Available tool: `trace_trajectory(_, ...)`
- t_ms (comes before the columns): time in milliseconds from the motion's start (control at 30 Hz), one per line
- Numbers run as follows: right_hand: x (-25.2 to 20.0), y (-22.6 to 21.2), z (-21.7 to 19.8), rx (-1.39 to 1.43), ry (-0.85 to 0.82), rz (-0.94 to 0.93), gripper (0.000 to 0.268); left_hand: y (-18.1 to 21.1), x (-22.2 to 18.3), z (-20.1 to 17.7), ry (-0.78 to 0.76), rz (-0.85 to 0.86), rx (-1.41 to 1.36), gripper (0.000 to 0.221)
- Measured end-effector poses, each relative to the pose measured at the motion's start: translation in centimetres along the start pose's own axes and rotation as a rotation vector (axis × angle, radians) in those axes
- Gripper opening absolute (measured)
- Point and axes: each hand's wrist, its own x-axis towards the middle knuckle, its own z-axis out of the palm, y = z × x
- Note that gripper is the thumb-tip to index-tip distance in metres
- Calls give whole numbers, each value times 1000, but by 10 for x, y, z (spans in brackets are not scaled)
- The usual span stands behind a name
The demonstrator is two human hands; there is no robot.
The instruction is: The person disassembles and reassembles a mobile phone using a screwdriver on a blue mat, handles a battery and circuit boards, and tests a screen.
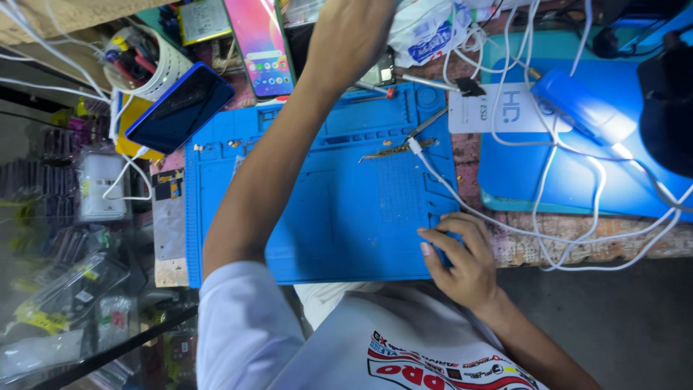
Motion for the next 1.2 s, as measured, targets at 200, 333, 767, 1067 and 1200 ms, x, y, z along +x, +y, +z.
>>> trace_trajectory(200, 8, -26, -3, 478, -40, 129, 32, 103, -75, -150, 93, -665, -375, 13)
trace_trajectory(333, 43, -44, 30, 1075, -190, 401, 59, 182, -121, -186, 349, -1073, -975, 19)
trace_trajectory(767, 19, -36, 70, 1207, -126, 585, 37, 269, -185, -180, 488, -1445, -1397, 22)
trace_trajectory(1067, 31, -52, 39, 1485, -181, 918, 82, 280, -145, -201, -21, -538, -540, 33)
trace_trajectory(1200, 24, -26, 29, 1614, -222, 966, 77, 271, -135, -194, -13, -560, -586, 46)
